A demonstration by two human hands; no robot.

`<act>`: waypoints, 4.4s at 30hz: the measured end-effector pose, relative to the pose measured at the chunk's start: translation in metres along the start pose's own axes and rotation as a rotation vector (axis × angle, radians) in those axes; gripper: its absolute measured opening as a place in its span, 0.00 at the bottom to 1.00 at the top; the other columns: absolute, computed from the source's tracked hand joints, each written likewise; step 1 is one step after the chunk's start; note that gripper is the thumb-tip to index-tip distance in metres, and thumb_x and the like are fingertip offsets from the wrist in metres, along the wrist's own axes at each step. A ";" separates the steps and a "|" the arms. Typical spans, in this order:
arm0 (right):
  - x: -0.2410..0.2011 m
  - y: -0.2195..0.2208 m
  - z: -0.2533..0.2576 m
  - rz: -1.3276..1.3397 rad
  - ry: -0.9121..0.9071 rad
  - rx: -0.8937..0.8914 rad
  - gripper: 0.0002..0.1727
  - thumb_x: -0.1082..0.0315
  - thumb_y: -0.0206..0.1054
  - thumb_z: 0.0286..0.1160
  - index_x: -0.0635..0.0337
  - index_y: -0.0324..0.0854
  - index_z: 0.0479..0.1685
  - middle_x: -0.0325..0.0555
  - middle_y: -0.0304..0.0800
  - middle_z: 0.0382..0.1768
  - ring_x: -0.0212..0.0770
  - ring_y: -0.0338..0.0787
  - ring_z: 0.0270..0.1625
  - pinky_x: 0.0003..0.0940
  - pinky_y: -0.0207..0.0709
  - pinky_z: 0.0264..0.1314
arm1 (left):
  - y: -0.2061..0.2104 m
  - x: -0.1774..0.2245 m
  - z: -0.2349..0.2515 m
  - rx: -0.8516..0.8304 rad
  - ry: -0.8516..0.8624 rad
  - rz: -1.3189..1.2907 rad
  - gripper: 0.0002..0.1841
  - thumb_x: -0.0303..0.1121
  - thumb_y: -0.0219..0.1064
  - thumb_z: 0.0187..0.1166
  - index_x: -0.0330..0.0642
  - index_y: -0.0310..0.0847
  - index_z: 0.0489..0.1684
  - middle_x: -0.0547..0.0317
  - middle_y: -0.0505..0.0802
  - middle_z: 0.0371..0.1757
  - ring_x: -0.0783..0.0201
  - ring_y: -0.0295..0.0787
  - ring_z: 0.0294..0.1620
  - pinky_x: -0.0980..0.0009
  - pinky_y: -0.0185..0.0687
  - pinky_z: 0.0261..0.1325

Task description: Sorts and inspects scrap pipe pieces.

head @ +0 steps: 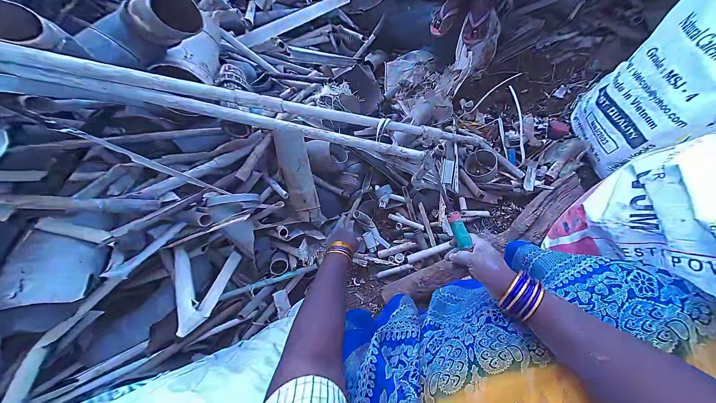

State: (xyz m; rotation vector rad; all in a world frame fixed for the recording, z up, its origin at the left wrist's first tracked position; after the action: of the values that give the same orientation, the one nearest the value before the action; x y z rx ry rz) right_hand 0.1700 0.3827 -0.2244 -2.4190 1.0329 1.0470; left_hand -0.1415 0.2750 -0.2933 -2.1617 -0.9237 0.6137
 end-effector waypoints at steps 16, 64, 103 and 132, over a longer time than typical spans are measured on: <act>0.005 -0.001 0.011 0.058 0.123 -0.081 0.18 0.78 0.64 0.79 0.64 0.70 0.65 0.41 0.88 0.38 0.29 0.89 0.34 0.22 0.81 0.37 | 0.040 0.017 0.104 0.002 0.076 0.238 0.24 0.32 0.58 0.90 0.35 0.70 0.83 0.32 0.76 0.83 0.33 0.64 0.87 0.37 0.58 0.86; 0.037 -0.009 -0.011 -0.115 -0.291 0.145 0.23 0.65 0.67 0.83 0.66 0.72 0.72 0.58 0.86 0.45 0.46 0.85 0.35 0.47 0.81 0.43 | -0.074 -0.110 -0.309 0.701 -0.361 -0.248 0.38 0.61 0.59 0.85 0.33 0.77 0.76 0.25 0.81 0.75 0.27 0.70 0.82 0.27 0.53 0.81; 0.003 -0.008 0.012 0.359 -0.011 0.190 0.14 0.73 0.59 0.88 0.67 0.70 0.66 0.43 0.77 0.27 0.28 0.76 0.18 0.19 0.73 0.24 | 0.143 0.078 0.022 -0.214 0.108 0.041 0.34 0.41 0.66 0.82 0.42 0.63 0.88 0.36 0.84 0.76 0.38 0.79 0.78 0.38 0.68 0.80; 0.005 -0.004 0.022 0.340 0.006 0.180 0.13 0.68 0.59 0.90 0.64 0.72 0.66 0.42 0.78 0.27 0.29 0.76 0.19 0.20 0.74 0.24 | 0.137 0.086 0.038 -0.133 0.050 -0.127 0.25 0.41 0.67 0.81 0.38 0.80 0.74 0.40 0.81 0.79 0.43 0.76 0.81 0.42 0.69 0.81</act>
State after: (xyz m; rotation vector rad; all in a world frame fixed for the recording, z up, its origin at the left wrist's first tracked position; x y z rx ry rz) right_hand 0.1640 0.3953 -0.2431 -2.1519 1.5087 0.9975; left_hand -0.0527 0.2878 -0.4330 -2.2040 -1.0920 0.4463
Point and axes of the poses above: each hand's wrist, its own z-axis towards the middle knuckle, its own y-axis out of the palm, x = y × z, the point moved 4 cm from there along z, towards the middle knuckle
